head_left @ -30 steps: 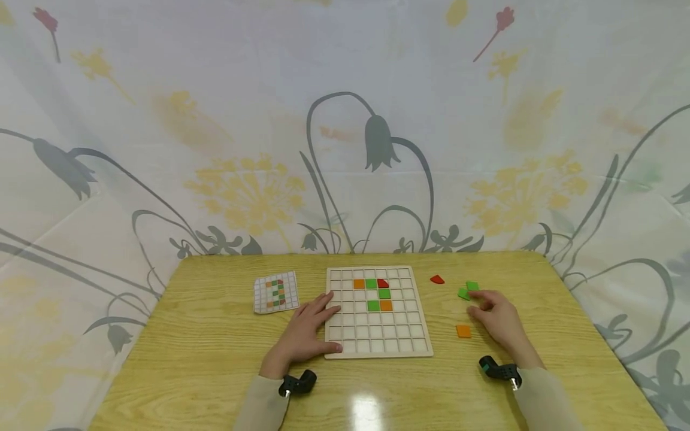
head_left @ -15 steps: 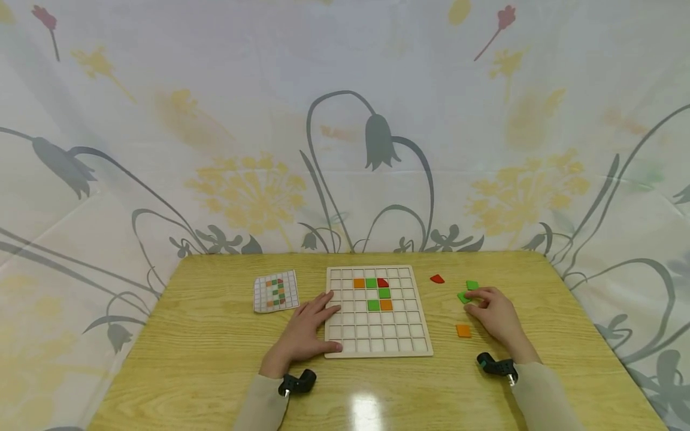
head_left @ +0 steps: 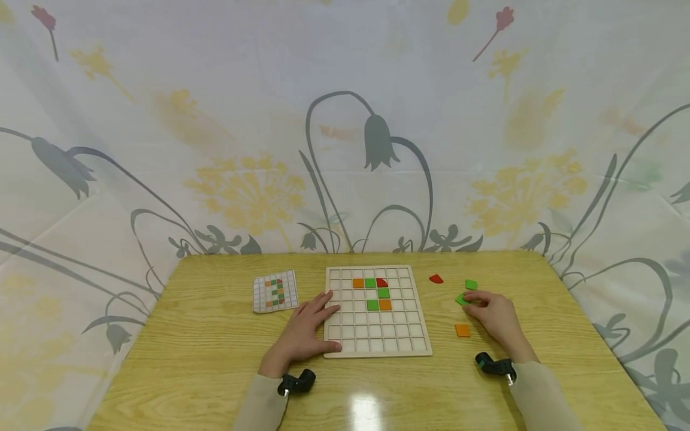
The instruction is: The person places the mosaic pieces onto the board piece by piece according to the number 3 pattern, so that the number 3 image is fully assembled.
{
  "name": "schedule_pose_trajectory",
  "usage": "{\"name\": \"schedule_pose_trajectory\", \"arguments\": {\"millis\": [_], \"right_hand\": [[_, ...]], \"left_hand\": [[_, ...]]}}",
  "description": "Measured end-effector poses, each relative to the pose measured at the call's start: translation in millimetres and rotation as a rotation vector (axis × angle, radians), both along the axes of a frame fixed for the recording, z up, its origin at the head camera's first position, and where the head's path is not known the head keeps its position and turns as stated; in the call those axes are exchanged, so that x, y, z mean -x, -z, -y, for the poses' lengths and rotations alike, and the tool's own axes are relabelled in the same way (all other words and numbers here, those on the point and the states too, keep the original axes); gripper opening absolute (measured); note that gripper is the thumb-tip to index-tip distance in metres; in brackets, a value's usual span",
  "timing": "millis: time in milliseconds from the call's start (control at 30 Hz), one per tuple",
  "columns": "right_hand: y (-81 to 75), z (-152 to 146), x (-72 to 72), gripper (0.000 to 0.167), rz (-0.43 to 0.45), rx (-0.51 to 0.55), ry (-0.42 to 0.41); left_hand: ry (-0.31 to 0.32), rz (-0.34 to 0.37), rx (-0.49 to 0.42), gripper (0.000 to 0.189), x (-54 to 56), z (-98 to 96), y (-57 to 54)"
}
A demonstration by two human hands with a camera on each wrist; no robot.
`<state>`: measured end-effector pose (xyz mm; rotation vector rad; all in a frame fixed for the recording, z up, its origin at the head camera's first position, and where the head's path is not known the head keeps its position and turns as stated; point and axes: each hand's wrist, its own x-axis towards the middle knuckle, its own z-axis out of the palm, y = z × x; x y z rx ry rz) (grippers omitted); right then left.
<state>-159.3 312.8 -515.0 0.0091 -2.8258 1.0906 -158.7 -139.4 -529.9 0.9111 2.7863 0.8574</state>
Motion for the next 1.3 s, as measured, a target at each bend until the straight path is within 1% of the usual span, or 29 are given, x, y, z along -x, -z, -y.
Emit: {"name": "schedule_pose_trajectory", "arguments": {"millis": [200,367,567,800,1033,1300], "right_hand": [[-0.6,1,-2.1,0.023,0.014,-0.005,0.008],[-3.6,3,-5.0,0.026,0.046,0.000,0.012],[-6.3,8,-6.5,0.028,0.058,0.032,-0.008],[-6.2,20,-6.8,0.025,0.024,0.062,-0.065],[-10.2,36,-4.2,0.023,0.015,0.101,-0.111],[-14.3,58,-0.5,0.019,-0.072,0.107,-0.177]], "left_hand": [[0.004,0.010,-0.006,0.085,-1.2,-0.6,-0.8],[0.009,0.009,-0.004,0.086,-1.1,-0.6,-0.2],[0.003,0.004,-0.004,0.085,-1.0,-0.3,0.3],[0.004,0.005,-0.008,0.086,-0.2,0.1,0.9],[0.003,0.015,-0.015,0.086,-0.7,0.1,-0.9],[0.002,0.002,-0.007,0.085,-1.3,0.1,-1.5]]}}
